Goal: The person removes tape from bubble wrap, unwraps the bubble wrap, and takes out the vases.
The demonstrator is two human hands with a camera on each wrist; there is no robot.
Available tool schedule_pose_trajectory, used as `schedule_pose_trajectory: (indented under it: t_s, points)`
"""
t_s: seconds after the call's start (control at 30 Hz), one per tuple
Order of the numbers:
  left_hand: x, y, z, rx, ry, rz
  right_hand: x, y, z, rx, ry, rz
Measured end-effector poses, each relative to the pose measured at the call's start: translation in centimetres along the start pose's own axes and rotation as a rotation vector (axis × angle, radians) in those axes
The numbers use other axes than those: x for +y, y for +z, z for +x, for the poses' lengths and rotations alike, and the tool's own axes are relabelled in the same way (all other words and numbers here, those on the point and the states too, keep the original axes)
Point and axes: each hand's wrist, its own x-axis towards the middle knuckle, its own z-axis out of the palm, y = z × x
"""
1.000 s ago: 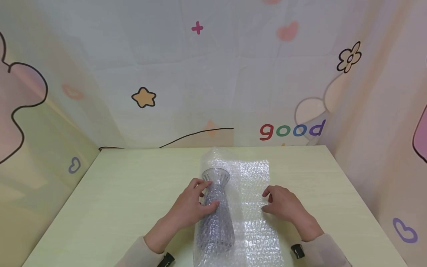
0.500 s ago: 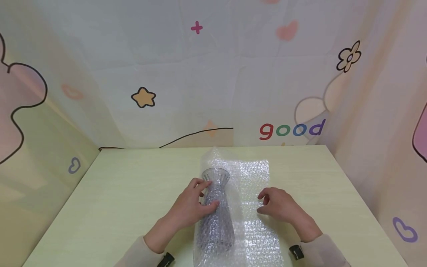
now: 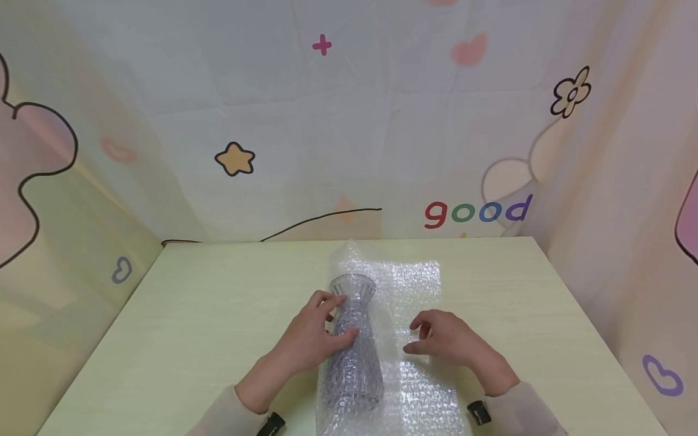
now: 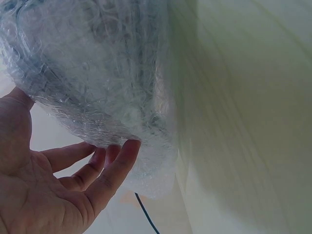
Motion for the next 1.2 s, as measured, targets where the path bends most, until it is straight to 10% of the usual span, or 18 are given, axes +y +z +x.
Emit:
schedule_pose_trajectory:
  t_s: [1.2]
  points:
    - [-0.4, 0.1, 0.1, 0.009, 0.011, -0.007, -0.1, 1.7, 0.6, -0.153, -0.266, -0.032]
